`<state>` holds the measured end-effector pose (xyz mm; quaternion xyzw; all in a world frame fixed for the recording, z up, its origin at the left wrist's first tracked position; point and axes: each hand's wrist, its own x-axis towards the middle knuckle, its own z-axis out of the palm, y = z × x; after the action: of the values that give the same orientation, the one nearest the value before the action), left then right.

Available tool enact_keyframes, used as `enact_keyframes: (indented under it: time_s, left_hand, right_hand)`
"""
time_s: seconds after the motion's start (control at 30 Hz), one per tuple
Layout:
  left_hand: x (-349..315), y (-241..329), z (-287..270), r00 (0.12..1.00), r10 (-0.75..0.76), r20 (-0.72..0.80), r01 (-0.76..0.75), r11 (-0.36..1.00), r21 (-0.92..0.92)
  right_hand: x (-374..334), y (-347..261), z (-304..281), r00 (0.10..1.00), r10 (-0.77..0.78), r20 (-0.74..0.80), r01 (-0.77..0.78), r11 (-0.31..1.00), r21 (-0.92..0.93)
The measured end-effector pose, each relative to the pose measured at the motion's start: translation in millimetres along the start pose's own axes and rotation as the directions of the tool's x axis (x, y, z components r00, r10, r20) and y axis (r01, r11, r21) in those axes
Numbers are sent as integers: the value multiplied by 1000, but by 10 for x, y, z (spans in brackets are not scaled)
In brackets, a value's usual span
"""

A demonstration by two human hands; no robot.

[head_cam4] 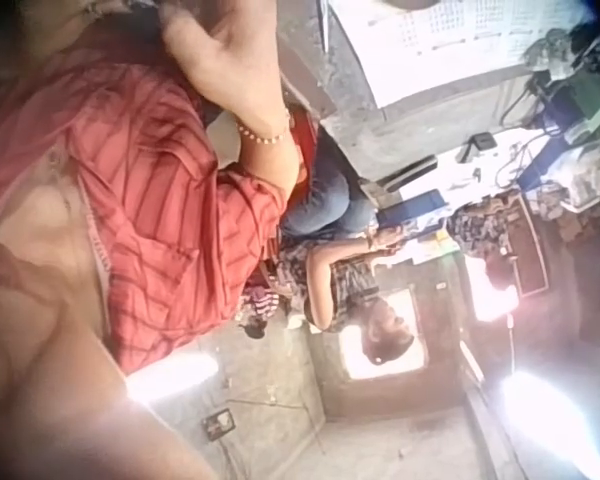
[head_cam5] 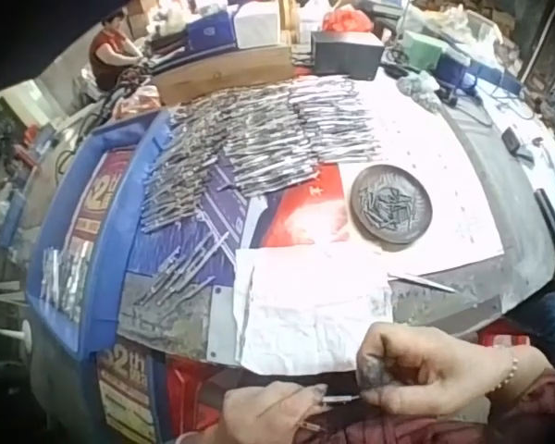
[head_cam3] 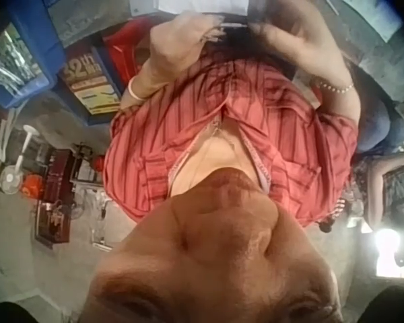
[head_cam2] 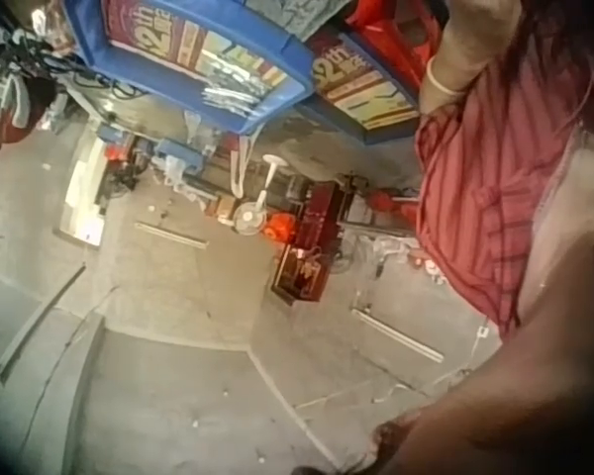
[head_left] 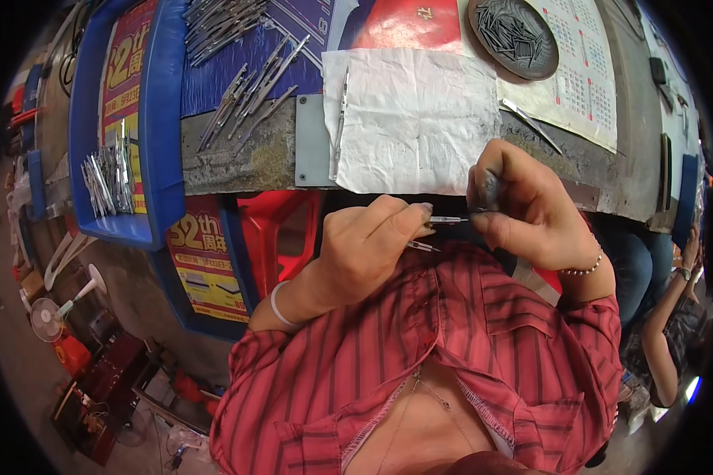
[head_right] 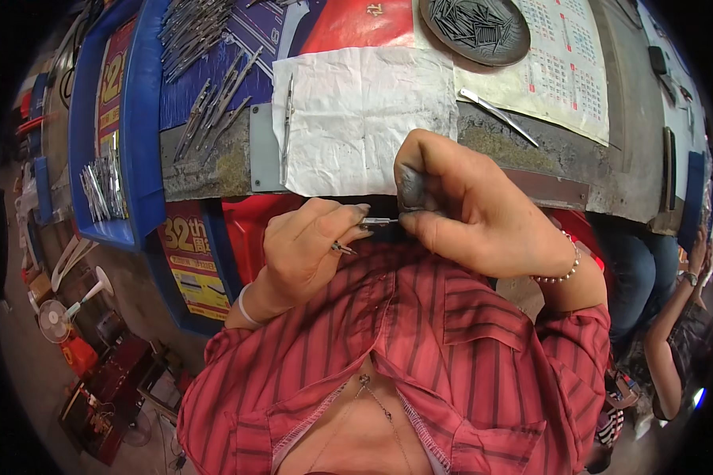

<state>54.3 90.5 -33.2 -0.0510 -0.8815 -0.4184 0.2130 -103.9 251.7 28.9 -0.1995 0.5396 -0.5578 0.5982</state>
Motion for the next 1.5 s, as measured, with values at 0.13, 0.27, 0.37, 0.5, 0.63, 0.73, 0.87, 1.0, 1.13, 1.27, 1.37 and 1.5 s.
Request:
enact_keyframes:
  time_s: [0.13, 0.27, 0.37, 0.5, 0.63, 0.73, 0.87, 1.0, 1.13, 1.27, 1.37, 1.5]
  left_hand:
    - [2, -6, -16, 990, 138, -15, -134, 978, 161]
    - [5, 32, -61, 985, 170, 15, -169, 961, 218]
    - [9, 99, -58, 987, 147, 63, -158, 951, 266]
    - [-16, 163, -50, 997, 37, 73, -51, 980, 192]
    - [23, 190, -63, 998, -44, 47, 37, 987, 155]
    - [34, 177, -46, 998, -37, 47, 27, 978, 209]
    - [51, 223, -40, 998, -40, 44, 27, 963, 267]
    - [67, 262, -26, 999, -13, 48, -4, 946, 324]
    - [82, 253, -14, 997, 58, 44, -71, 922, 381]
    - [104, 256, -19, 997, 51, 55, -69, 914, 399]
    - [121, 242, -27, 996, 44, 79, -73, 905, 419]
    - [113, 241, -82, 997, -24, 70, -2, 936, 352]
  right_hand:
    - [-17, 11, 16, 1000, 4, 1, -4, 997, -82]
    - [3, 75, -3, 998, -68, 13, 69, 966, -251]
    - [-25, 99, 55, 975, -219, 37, 202, 811, -549]
    - [-34, 101, 95, 978, -171, -119, 109, 908, -405]
    - [-36, 253, 20, 955, -241, -174, 141, 884, -446]
    - [-29, 303, 35, 934, -317, -164, 183, 820, -543]
    - [-23, 369, 67, 920, -347, -183, 178, 785, -593]
    - [-19, 384, 86, 912, -363, -192, 183, 779, -600]
    - [-15, 390, 103, 904, -380, -195, 191, 767, -612]
    - [6, 428, 77, 900, -377, -217, 192, 792, -579]
    - [28, 438, 44, 917, -350, -193, 174, 785, -595]
    - [52, 403, 64, 934, -277, -226, 142, 868, -477]
